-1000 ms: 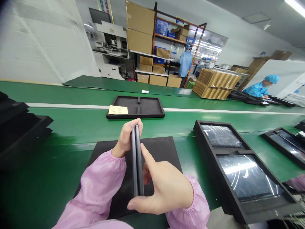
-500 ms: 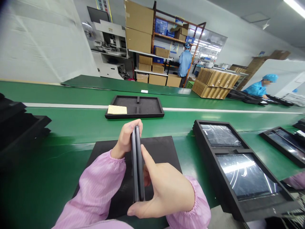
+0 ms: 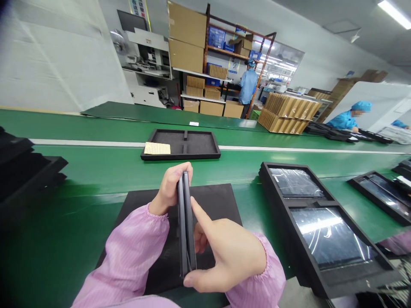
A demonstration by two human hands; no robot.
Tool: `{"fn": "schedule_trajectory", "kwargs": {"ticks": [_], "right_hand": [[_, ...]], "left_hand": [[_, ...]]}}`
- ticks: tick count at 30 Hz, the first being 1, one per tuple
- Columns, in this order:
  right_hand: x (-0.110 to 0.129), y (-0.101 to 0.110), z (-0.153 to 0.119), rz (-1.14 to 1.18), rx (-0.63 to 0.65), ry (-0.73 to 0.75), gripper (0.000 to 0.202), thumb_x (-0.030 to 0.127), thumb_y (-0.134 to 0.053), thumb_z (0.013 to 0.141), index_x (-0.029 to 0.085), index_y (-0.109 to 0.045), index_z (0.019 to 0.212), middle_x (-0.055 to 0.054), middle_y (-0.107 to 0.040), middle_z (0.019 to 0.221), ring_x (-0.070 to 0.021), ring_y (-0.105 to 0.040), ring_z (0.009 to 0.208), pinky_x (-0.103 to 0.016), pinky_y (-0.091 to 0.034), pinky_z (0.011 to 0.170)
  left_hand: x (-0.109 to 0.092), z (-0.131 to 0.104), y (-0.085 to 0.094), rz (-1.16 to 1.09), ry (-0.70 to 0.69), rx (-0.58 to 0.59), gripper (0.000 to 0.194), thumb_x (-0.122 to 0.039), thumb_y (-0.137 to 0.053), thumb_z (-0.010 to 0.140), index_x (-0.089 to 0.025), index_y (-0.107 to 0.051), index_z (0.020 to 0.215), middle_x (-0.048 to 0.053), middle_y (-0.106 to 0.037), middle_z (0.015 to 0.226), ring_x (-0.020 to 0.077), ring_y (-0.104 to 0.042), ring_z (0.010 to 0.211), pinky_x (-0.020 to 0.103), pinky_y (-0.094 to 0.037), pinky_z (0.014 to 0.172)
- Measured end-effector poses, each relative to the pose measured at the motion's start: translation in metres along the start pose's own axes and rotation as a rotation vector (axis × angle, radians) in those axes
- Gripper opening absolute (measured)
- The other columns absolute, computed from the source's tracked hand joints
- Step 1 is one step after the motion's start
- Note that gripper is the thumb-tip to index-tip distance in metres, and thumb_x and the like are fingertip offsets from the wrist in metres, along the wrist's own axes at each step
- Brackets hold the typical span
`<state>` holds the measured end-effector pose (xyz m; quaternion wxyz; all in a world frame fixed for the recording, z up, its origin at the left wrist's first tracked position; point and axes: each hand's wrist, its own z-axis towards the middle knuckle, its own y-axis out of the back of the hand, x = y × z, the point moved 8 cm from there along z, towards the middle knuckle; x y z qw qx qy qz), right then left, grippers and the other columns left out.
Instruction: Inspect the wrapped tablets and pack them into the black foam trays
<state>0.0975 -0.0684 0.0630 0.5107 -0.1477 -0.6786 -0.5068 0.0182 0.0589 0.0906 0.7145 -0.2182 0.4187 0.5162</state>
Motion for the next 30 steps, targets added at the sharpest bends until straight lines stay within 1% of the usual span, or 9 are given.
{"fn": "schedule_trajectory", "kwargs": {"ticks": [3, 5, 8, 12, 14, 18, 21, 25, 30], "right_hand": [[0.000, 0.001, -0.002, 0.034, -0.001, 0.021, 0.110, 0.045, -0.070, 0.077, 0.017, -0.003, 0.160, -0.004, -0.070, 0.084, -0.0230, -0.066, 0.069, -0.035, -0.053, 0.065], [0.000, 0.002, -0.004, 0.036, -0.023, 0.018, 0.105, 0.048, -0.068, 0.080, 0.018, -0.007, 0.160, -0.003, -0.070, 0.082, -0.0226, -0.066, 0.067, -0.034, -0.053, 0.065], [0.003, 0.003, -0.004, 0.013, -0.046, -0.003, 0.099, 0.044, -0.064, 0.083, 0.018, -0.008, 0.160, -0.003, -0.071, 0.078, -0.0223, -0.066, 0.065, -0.034, -0.053, 0.064], [0.008, 0.003, -0.005, -0.041, -0.046, -0.006, 0.094, 0.031, -0.059, 0.081, 0.018, -0.009, 0.160, -0.001, -0.070, 0.077, -0.0208, -0.065, 0.064, -0.033, -0.055, 0.066], [0.011, 0.004, -0.005, -0.063, -0.054, 0.014, 0.094, 0.027, -0.057, 0.079, 0.016, -0.010, 0.160, -0.002, -0.070, 0.077, -0.0205, -0.064, 0.064, -0.033, -0.055, 0.066], [0.012, 0.003, -0.005, -0.061, -0.047, 0.023, 0.094, 0.026, -0.055, 0.078, 0.009, -0.010, 0.159, -0.004, -0.071, 0.079, -0.0214, -0.065, 0.065, -0.034, -0.056, 0.067], [0.012, 0.003, -0.005, -0.067, -0.046, 0.008, 0.094, 0.024, -0.053, 0.077, 0.008, -0.011, 0.159, -0.005, -0.072, 0.080, -0.0221, -0.065, 0.066, -0.034, -0.055, 0.068], [0.012, 0.003, -0.005, -0.086, -0.056, -0.015, 0.095, 0.024, -0.052, 0.075, 0.009, -0.011, 0.159, -0.004, -0.072, 0.080, -0.0230, -0.066, 0.066, -0.035, -0.054, 0.067], [0.010, 0.004, -0.007, -0.088, -0.070, -0.072, 0.095, 0.025, -0.054, 0.074, 0.014, -0.014, 0.159, -0.003, -0.073, 0.081, -0.0241, -0.068, 0.070, -0.035, -0.055, 0.068]], "left_hand": [[0.000, 0.000, -0.001, 0.010, 0.011, 0.003, 0.038, -0.047, -0.033, 0.088, -0.024, -0.039, 0.058, -0.003, -0.039, 0.050, 0.0151, -0.037, 0.050, 0.032, -0.028, 0.053], [0.000, 0.000, -0.001, 0.010, 0.018, 0.007, 0.038, -0.048, -0.033, 0.088, -0.024, -0.039, 0.058, -0.003, -0.040, 0.050, 0.0151, -0.037, 0.050, 0.032, -0.029, 0.054], [-0.001, 0.000, -0.003, 0.008, 0.017, 0.013, 0.039, -0.049, -0.034, 0.088, -0.024, -0.039, 0.058, -0.003, -0.040, 0.050, 0.0153, -0.038, 0.050, 0.033, -0.029, 0.054], [-0.002, 0.000, -0.003, 0.019, 0.021, 0.015, 0.042, -0.054, -0.033, 0.088, -0.025, -0.038, 0.057, -0.002, -0.040, 0.049, 0.0158, -0.038, 0.050, 0.032, -0.030, 0.053], [-0.001, 0.000, -0.003, 0.024, 0.023, 0.018, 0.043, -0.055, -0.033, 0.087, -0.025, -0.038, 0.058, -0.002, -0.040, 0.049, 0.0159, -0.039, 0.050, 0.032, -0.030, 0.053], [-0.002, -0.001, -0.004, 0.020, 0.009, 0.019, 0.041, -0.051, -0.033, 0.088, -0.024, -0.039, 0.058, -0.002, -0.040, 0.049, 0.0153, -0.038, 0.050, 0.032, -0.029, 0.053], [-0.002, -0.001, -0.004, 0.022, -0.002, 0.015, 0.039, -0.049, -0.034, 0.088, -0.024, -0.038, 0.058, -0.003, -0.039, 0.050, 0.0152, -0.038, 0.050, 0.032, -0.029, 0.053], [-0.002, 0.000, -0.004, 0.036, 0.014, 0.020, 0.042, -0.053, -0.033, 0.088, -0.024, -0.037, 0.058, -0.002, -0.039, 0.049, 0.0154, -0.037, 0.050, 0.032, -0.028, 0.052], [-0.003, -0.001, -0.005, 0.036, 0.029, 0.021, 0.043, -0.056, -0.034, 0.086, -0.024, -0.038, 0.058, -0.002, -0.039, 0.050, 0.0157, -0.037, 0.051, 0.032, -0.029, 0.052]]}}
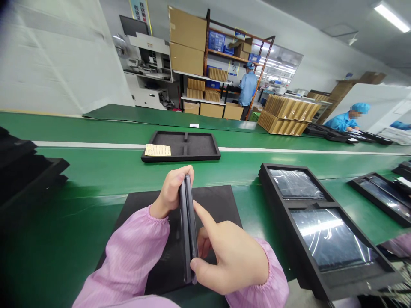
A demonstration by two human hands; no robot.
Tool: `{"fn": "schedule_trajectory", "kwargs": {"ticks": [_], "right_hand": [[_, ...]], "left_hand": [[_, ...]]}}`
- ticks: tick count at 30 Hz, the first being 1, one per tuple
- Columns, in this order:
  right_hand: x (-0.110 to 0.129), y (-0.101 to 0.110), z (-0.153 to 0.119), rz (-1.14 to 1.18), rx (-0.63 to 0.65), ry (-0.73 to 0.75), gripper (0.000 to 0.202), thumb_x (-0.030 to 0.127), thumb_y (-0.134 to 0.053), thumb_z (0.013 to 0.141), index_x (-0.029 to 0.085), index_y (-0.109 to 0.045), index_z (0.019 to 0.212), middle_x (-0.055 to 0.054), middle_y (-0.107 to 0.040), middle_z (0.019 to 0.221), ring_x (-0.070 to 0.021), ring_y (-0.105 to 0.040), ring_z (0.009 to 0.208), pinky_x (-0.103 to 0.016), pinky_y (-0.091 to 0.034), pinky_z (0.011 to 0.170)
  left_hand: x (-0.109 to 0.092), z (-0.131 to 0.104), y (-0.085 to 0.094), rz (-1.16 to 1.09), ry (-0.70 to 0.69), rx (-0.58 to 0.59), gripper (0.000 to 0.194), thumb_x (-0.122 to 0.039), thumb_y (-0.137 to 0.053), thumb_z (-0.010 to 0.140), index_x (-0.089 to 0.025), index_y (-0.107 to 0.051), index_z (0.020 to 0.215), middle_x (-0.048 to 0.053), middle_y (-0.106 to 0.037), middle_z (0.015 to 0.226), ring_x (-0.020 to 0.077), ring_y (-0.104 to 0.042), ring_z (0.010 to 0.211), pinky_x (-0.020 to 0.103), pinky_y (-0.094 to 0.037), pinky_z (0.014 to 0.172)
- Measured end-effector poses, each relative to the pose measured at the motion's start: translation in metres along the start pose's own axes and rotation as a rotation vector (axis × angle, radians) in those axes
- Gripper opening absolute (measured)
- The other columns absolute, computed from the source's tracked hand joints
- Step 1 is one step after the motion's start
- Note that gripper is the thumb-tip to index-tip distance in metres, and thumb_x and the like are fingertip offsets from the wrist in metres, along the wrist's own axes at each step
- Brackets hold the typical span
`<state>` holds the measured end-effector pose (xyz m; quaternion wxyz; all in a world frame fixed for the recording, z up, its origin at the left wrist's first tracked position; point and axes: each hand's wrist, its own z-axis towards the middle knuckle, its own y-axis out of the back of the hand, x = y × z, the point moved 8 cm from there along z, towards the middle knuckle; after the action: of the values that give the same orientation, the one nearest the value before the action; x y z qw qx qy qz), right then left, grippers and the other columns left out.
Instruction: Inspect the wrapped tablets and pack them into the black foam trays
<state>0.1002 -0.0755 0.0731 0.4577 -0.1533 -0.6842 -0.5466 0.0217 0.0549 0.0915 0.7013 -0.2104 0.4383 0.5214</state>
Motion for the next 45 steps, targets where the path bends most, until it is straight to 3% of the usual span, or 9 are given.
{"fn": "schedule_trajectory", "kwargs": {"ticks": [5, 18, 23, 27, 31, 37, 45], "right_hand": [[-0.005, 0.001, 0.000, -0.022, -0.007, -0.086, 0.087, 0.024, -0.056, 0.075, 0.017, -0.021, 0.155, -0.001, -0.072, 0.083, -0.0214, -0.067, 0.072, -0.032, -0.053, 0.070], [0.000, -0.009, 0.006, -0.018, 0.003, -0.152, 0.100, 0.030, -0.062, 0.073, 0.015, -0.011, 0.157, 0.002, -0.069, 0.076, -0.0214, -0.065, 0.064, -0.030, -0.046, 0.059], [0.000, -0.018, 0.011, -0.057, 0.056, -0.192, 0.114, 0.025, -0.069, 0.068, 0.020, -0.001, 0.159, 0.003, -0.069, 0.075, -0.0210, -0.065, 0.064, -0.028, -0.044, 0.057], [-0.002, -0.020, 0.021, -0.110, 0.065, -0.226, 0.105, 0.025, -0.064, 0.072, 0.015, -0.005, 0.159, 0.003, -0.066, 0.071, -0.0200, -0.061, 0.060, -0.029, -0.041, 0.057], [-0.003, -0.018, 0.031, -0.068, 0.049, -0.226, 0.097, 0.030, -0.060, 0.075, 0.012, -0.012, 0.157, 0.003, -0.063, 0.068, -0.0193, -0.060, 0.058, -0.029, -0.041, 0.056], [-0.006, -0.008, 0.041, -0.024, -0.053, -0.196, 0.094, 0.024, -0.057, 0.070, 0.014, -0.017, 0.155, 0.009, -0.050, 0.059, -0.0163, -0.052, 0.049, -0.027, -0.034, 0.049], [-0.010, -0.002, 0.051, 0.042, -0.193, -0.131, 0.086, 0.027, -0.052, 0.070, 0.008, -0.028, 0.151, 0.007, -0.048, 0.059, -0.0156, -0.047, 0.048, -0.027, -0.035, 0.050]], "left_hand": [[-0.004, -0.002, -0.003, -0.013, -0.043, 0.024, 0.043, -0.055, -0.034, 0.087, -0.024, -0.039, 0.058, -0.003, -0.038, 0.049, 0.0146, -0.037, 0.049, 0.031, -0.029, 0.052], [-0.007, -0.004, 0.003, -0.055, -0.086, 0.003, 0.050, -0.061, -0.034, 0.089, -0.024, -0.041, 0.058, -0.003, -0.039, 0.049, 0.0142, -0.036, 0.047, 0.032, -0.028, 0.050], [-0.026, -0.013, 0.012, -0.079, -0.261, 0.009, 0.057, -0.072, -0.036, 0.088, -0.023, -0.044, 0.060, -0.003, -0.042, 0.051, 0.0138, -0.035, 0.046, 0.033, -0.027, 0.050], [-0.028, -0.012, 0.009, -0.051, -0.365, 0.066, 0.058, -0.072, -0.033, 0.090, -0.023, -0.044, 0.061, -0.003, -0.041, 0.051, 0.0139, -0.035, 0.045, 0.033, -0.028, 0.050], [-0.012, -0.004, 0.010, -0.088, -0.315, 0.039, 0.063, -0.074, -0.025, 0.091, -0.023, -0.045, 0.060, -0.002, -0.043, 0.051, 0.0144, -0.038, 0.045, 0.033, -0.029, 0.049], [0.004, 0.000, 0.016, -0.115, -0.207, -0.091, 0.067, -0.077, -0.023, 0.089, -0.023, -0.051, 0.063, 0.000, -0.049, 0.054, 0.0161, -0.042, 0.049, 0.033, -0.032, 0.051], [0.017, 0.006, 0.023, -0.091, -0.061, -0.258, 0.070, -0.079, -0.021, 0.088, -0.024, -0.056, 0.065, 0.001, -0.055, 0.054, 0.0175, -0.049, 0.052, 0.032, -0.039, 0.052]]}}
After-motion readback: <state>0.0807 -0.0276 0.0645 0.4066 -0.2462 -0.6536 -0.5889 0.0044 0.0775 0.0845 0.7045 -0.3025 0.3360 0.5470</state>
